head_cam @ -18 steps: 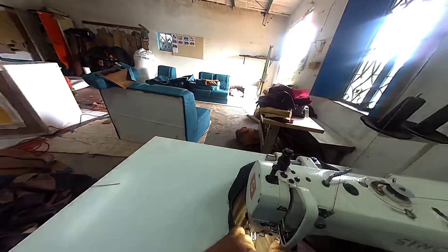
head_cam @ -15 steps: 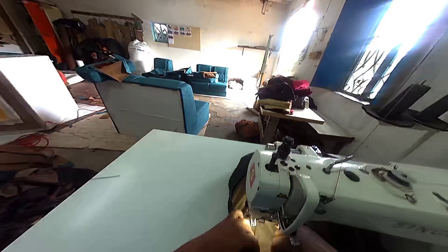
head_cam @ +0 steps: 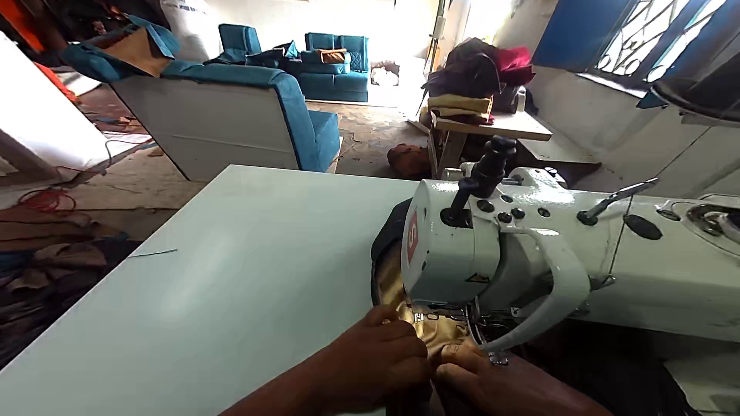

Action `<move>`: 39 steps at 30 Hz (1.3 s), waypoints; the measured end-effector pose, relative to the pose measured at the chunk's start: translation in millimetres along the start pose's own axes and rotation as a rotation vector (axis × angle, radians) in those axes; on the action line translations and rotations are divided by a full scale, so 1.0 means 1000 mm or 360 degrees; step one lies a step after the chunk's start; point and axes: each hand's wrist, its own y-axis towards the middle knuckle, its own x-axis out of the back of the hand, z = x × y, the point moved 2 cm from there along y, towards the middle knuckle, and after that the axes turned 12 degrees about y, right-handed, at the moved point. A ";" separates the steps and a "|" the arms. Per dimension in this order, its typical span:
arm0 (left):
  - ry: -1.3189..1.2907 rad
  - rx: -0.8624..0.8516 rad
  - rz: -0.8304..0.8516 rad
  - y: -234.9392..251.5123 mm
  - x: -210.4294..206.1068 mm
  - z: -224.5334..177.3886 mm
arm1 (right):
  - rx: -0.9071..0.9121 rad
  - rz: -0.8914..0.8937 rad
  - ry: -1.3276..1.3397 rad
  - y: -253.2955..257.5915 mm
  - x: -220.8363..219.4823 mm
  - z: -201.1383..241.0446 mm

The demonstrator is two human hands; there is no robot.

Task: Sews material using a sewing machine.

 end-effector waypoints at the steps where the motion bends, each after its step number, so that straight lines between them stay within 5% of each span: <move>1: 0.0015 0.0023 -0.0030 -0.001 0.002 0.003 | 0.0012 -0.0027 -0.0025 0.001 -0.002 -0.001; 9: -0.0145 0.0138 0.0089 -0.001 -0.002 0.006 | 0.0672 -0.0341 -0.0372 0.013 -0.016 -0.009; 14: -0.0340 0.0069 0.0390 0.003 -0.014 0.000 | 0.0291 -0.0036 0.0297 -0.020 0.028 0.013; 25: 0.0556 0.0335 -0.0265 0.008 -0.037 -0.024 | 0.0741 -0.0651 0.0155 -0.018 0.028 0.014; 34: 0.0337 0.0318 -0.0472 0.002 -0.016 -0.003 | 0.0806 -0.0751 0.0142 -0.026 0.033 0.011; 39: -0.0250 0.0185 -0.0254 0.000 -0.022 -0.005 | 0.0800 -0.0576 0.0204 -0.026 0.034 0.007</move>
